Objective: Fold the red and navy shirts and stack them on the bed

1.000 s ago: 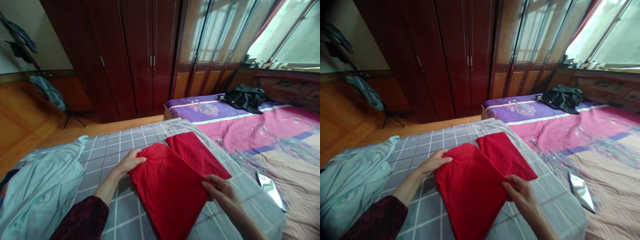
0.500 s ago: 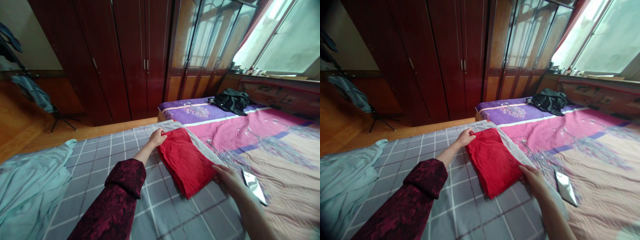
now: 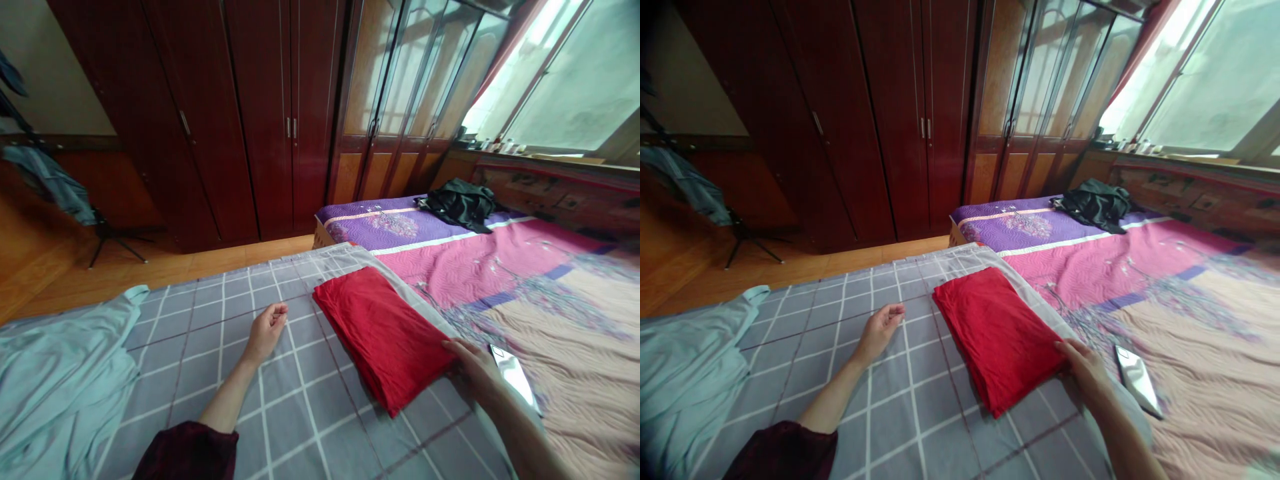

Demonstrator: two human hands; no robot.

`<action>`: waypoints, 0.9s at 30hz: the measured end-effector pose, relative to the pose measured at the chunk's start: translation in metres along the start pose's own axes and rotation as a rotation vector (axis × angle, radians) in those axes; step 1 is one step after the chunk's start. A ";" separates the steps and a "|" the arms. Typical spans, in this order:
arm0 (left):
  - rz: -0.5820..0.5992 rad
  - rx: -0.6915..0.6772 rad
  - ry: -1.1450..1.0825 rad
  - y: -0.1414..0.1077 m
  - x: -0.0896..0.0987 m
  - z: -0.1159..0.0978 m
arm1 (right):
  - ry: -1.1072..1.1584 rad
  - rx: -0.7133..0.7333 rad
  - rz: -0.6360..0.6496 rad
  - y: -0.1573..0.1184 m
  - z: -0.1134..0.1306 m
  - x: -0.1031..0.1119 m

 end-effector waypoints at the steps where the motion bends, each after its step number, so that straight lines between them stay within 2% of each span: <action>1: 0.000 -0.009 -0.013 -0.001 0.000 0.000 | 0.003 -0.053 0.058 0.002 0.001 -0.001; 3: 0.006 -0.023 -0.033 -0.002 -0.001 0.000 | -0.036 -0.116 0.190 0.010 0.010 -0.003; 6: 0.017 -0.036 -0.063 0.000 -0.002 0.000 | -0.150 -0.112 0.383 0.029 0.028 -0.009; 10: 0.029 -0.039 -0.096 0.001 0.000 0.000 | -0.222 -0.080 0.507 0.063 0.044 -0.023; 16: 0.038 -0.032 -0.122 0.003 0.001 0.002 | -0.288 -0.075 0.436 0.122 0.051 -0.062; 20: 0.042 -0.030 -0.121 0.003 0.001 0.003 | -0.378 -0.043 0.355 0.150 0.059 -0.092; 23: 0.055 -0.031 -0.112 0.003 0.001 0.002 | -0.442 0.023 0.271 0.159 0.064 -0.106; 27: 0.066 -0.029 -0.113 0.003 0.001 0.001 | -0.528 0.112 0.151 0.154 0.063 -0.109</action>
Point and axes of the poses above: each hand's wrist, its own y-axis towards the middle knuckle, its own x-axis out of the back of the hand, z = x × y, the point moved 4 cm from there along y, towards the middle knuckle, and after that the axes turned 12 degrees about x, right-handed, at the moved point
